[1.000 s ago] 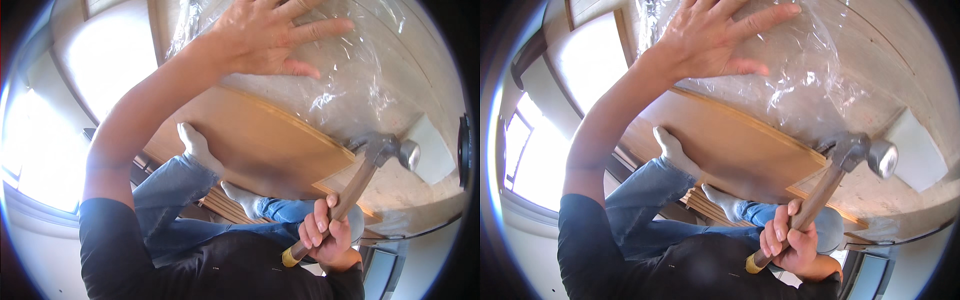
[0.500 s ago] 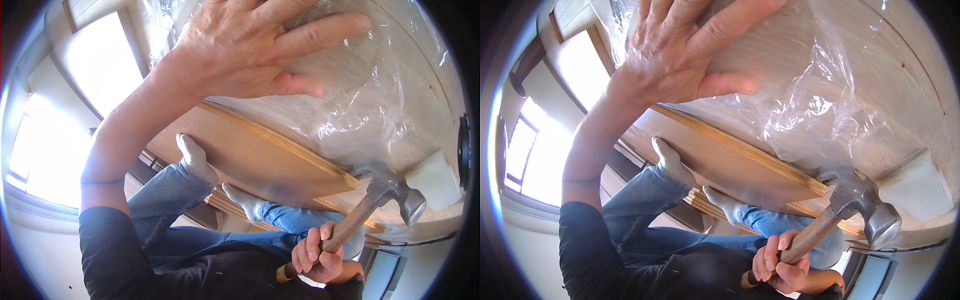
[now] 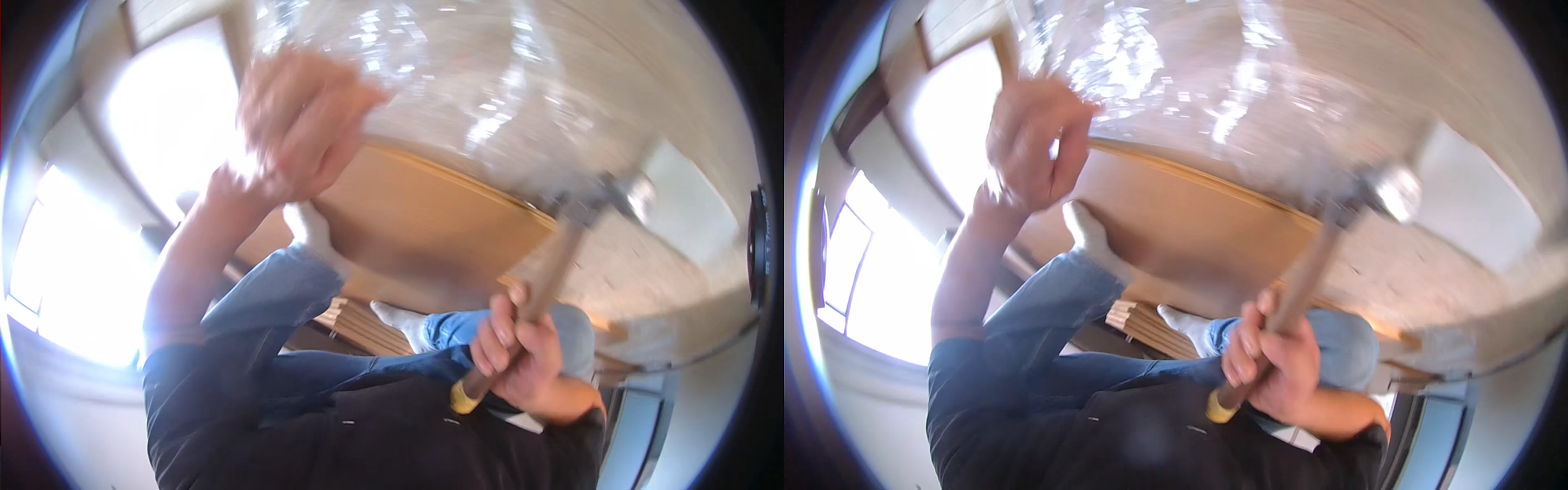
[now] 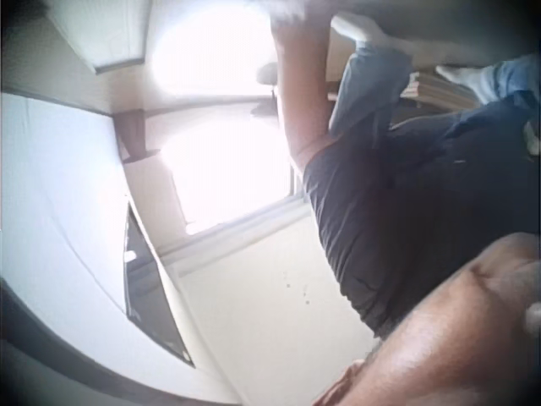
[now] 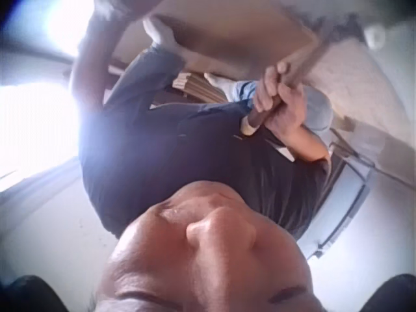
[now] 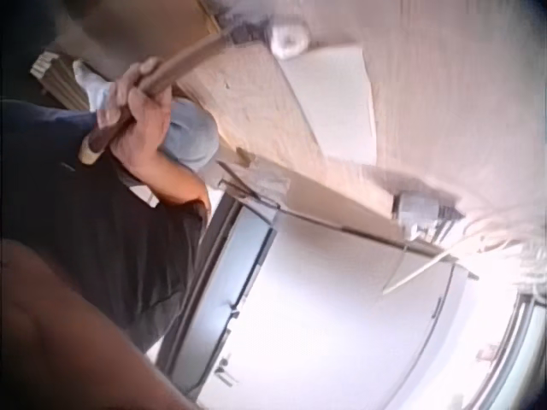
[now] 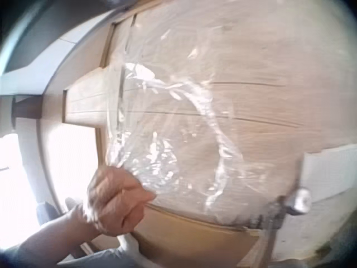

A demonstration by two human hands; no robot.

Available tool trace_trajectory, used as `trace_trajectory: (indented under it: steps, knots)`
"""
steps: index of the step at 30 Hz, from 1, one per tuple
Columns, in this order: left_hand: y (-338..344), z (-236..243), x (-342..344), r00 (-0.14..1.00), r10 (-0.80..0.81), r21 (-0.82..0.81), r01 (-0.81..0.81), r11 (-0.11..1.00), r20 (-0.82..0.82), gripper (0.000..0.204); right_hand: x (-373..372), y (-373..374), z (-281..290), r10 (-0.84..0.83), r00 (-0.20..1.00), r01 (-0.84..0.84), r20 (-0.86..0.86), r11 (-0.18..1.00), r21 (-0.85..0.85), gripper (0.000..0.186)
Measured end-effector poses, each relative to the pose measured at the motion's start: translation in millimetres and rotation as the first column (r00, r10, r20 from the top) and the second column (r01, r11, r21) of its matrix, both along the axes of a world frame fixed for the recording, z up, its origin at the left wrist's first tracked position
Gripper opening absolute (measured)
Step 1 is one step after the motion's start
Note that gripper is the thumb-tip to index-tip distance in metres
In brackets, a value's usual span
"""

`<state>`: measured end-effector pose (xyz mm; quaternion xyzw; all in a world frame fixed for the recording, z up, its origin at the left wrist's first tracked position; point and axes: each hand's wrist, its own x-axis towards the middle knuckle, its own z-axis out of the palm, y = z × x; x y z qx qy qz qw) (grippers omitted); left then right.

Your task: The person is installing laminate flooring using a nail gun and a hammer.

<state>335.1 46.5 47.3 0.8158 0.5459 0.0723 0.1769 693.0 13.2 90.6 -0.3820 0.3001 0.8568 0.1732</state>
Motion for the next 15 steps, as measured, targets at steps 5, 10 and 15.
trace_trajectory:
  steps: [5, 10, 15]
  knots:
    - [-70.7, -3.3, 19.5, 0.984, 0.075, -0.503, -0.148, 0.852, -0.163, 0.048, -9.6, -14.0, -3.9, 0.145, 0.985, -0.148, 0.097, 0.989, 0.017, 0.02]
    - [-80.7, -21.8, 29.4, 0.98, 0.054, -0.384, -0.125, 0.915, -0.191, 0.04, -12.6, -23.7, -11.2, -0.039, 0.977, -0.002, 0.209, 0.982, 0.191, 0.012]
    - [-73.7, 3.2, 39.7, 0.967, -0.089, -0.374, -0.008, 0.927, -0.24, 0.046, -21.2, -29.5, -21.2, 0.048, 0.923, -0.168, 0.383, 0.943, 0.287, 0.015]
